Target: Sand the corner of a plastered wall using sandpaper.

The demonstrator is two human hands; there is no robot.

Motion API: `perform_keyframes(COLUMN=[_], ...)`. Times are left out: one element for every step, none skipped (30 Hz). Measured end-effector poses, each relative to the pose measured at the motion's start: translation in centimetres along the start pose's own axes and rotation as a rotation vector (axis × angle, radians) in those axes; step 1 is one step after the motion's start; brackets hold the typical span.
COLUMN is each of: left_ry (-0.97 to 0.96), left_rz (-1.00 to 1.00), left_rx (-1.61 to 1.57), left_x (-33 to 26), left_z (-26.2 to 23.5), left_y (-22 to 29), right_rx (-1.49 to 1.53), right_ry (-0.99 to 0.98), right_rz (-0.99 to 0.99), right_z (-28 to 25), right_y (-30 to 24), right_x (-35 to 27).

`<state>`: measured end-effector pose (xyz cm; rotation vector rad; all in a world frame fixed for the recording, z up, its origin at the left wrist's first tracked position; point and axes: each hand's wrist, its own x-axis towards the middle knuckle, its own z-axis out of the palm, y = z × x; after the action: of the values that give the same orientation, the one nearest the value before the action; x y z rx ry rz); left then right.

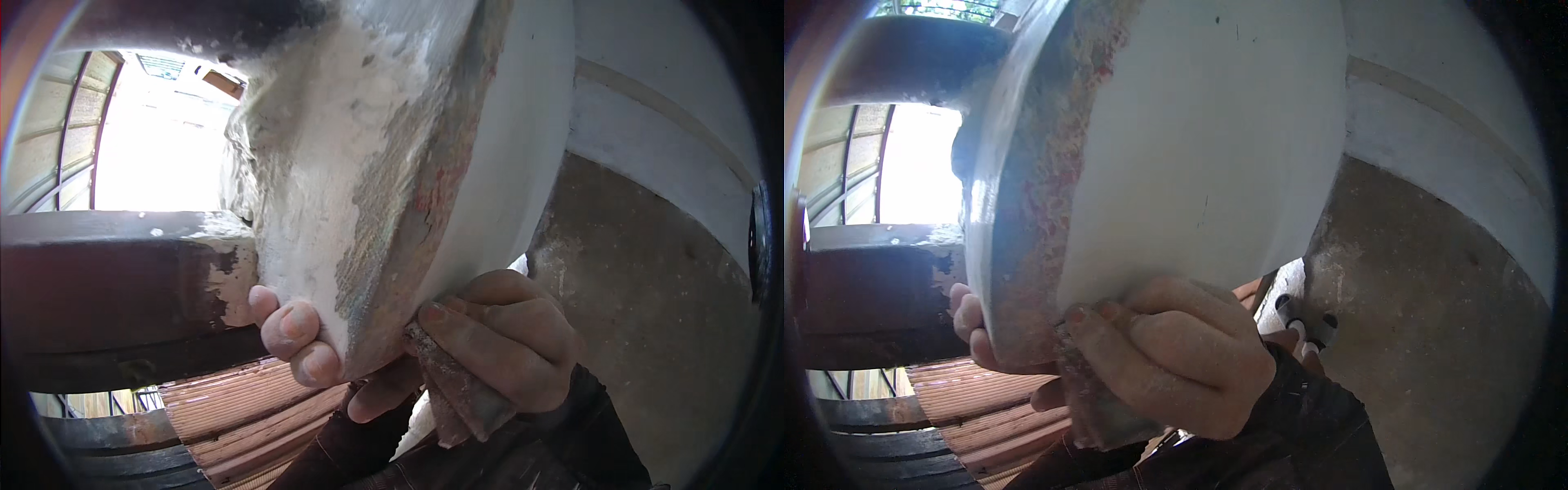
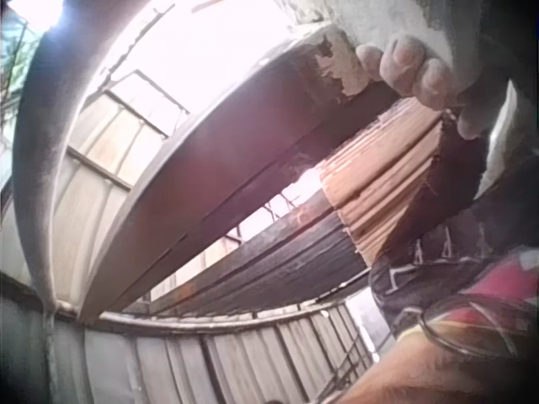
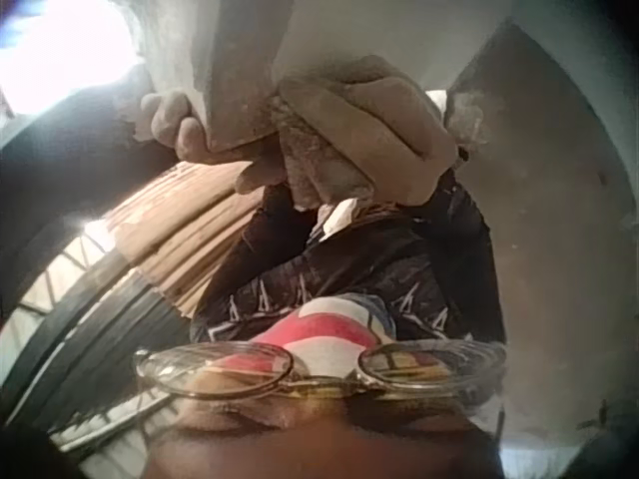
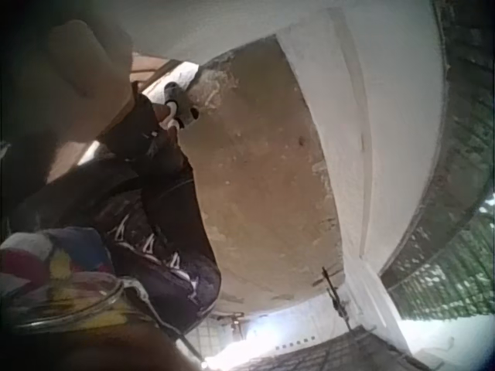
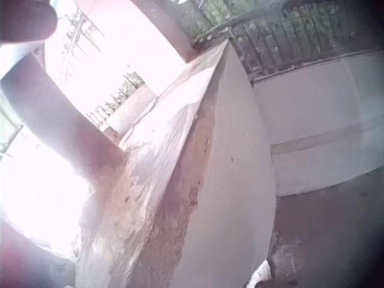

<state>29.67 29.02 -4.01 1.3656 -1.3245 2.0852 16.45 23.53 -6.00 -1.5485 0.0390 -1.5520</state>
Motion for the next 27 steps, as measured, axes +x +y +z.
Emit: perform_keyframes(left_ry=[0.029,0.058,0.087,0.089,0.075,0.062,0.047,0.037,0.027,0.031,-0.006,-0.042,-0.040,-0.013,0.014,0.040,0.066,0.097,0.101,0.041,-0.030,-0.015,-0.078,-0.156,-0.156,-0.109,-0.063], left_rz=[-0.025,-0.049,-0.072,-0.067,-0.084,-0.110,-0.134,-0.142,-0.149,-0.132,-0.084,-0.036,-0.047,-0.026,-0.006,0.013,0.032,0.050,0.051,-0.144,-0.287,-0.311,-0.420,-0.511,-0.519,-0.470,-0.421], left_rx=[-0.035,-0.071,-0.107,-0.104,-0.075,-0.057,-0.039,-0.008,0.025,0.032,0.044,0.056,0.046,-0.001,-0.048,-0.097,-0.147,-0.197,-0.200,-0.224,-0.196,-0.213,-0.312,-0.401,-0.408,-0.365,-0.323], left_x=[0.1,0.2,0.3,-0.4,-1.3,-1.4,-1.6,-1.3,-0.7,0.0,0.1,0.0,-0.2,0.1,0.3,0.4,0.5,0.7,0.8,0.8,1.4,0.2,-1.2,-2.0,-2.6,-1.5,-0.2], left_z=[0.2,0.2,0.2,0.3,0.2,-0.1,-0.4,-0.9,-1.2,-1.6,-1.3,-1.1,-0.6,-0.3,0.1,0.5,0.9,0.9,0.5,-0.2,-2.0,-2.5,-3.1,-3.3,-2.9,-3.1,-3.3], left_y=[0.1,0.2,0.2,0.3,0.4,0.7,0.9,0.4,-0.1,-0.7,-0.3,0.0,0.3,0.2,0.1,0.1,0.1,0.2,0.9,2.1,0.8,2.0,2.9,3.3,4.0,3.4,2.8], right_rx=[0.048,0.045,0.017,-0.004,0.003,0.044,0.086,0.100,0.118,0.138,0.122,0.057,-0.007,-0.002,0.020,0.041,0.042,0.032,0.021,0.017,0.106,0.093,0.061,0.037,0.013,0.036,-0.008], right_ry=[0.018,0.026,-0.035,-0.102,-0.100,-0.111,-0.121,-0.115,-0.102,-0.089,-0.089,-0.135,-0.182,-0.180,-0.181,-0.182,-0.181,-0.146,-0.112,-0.108,-0.112,-0.125,-0.131,-0.169,-0.207,-0.202,-0.195], right_rz=[-0.037,-0.047,-0.022,0.010,0.006,0.073,0.141,0.133,0.139,0.145,0.147,0.100,0.054,0.053,0.078,0.103,0.105,0.087,0.070,0.067,0.052,0.041,0.035,-0.001,-0.036,-0.048,-0.086], right_z=[0.0,-0.4,-1.0,-1.4,-1.3,-1.6,-1.9,-1.6,-1.4,-1.1,-1.3,-1.7,-2.0,-2.0,-2.1,-2.2,-2.3,-2.0,-2.0,-2.1,-0.8,-1.7,-2.7,-3.1,-3.5,-3.2,-2.7], right_y=[-0.1,0.0,0.2,0.7,1.0,0.4,0.0,-0.6,-1.2,-1.8,-1.1,-0.3,0.2,0.1,0.0,-0.1,-0.1,-0.4,-0.7,-0.9,-1.5,-0.5,0.2,0.6,1.1,0.2,-0.5], right_x=[0.5,0.4,0.1,-0.5,-0.8,-0.7,-0.5,0.0,0.6,1.0,0.5,-0.4,-0.9,-0.8,-0.5,-0.2,0.0,0.9,1.3,1.0,0.6,-0.5,-1.7,-2.7,-3.5,-3.0,-2.3])
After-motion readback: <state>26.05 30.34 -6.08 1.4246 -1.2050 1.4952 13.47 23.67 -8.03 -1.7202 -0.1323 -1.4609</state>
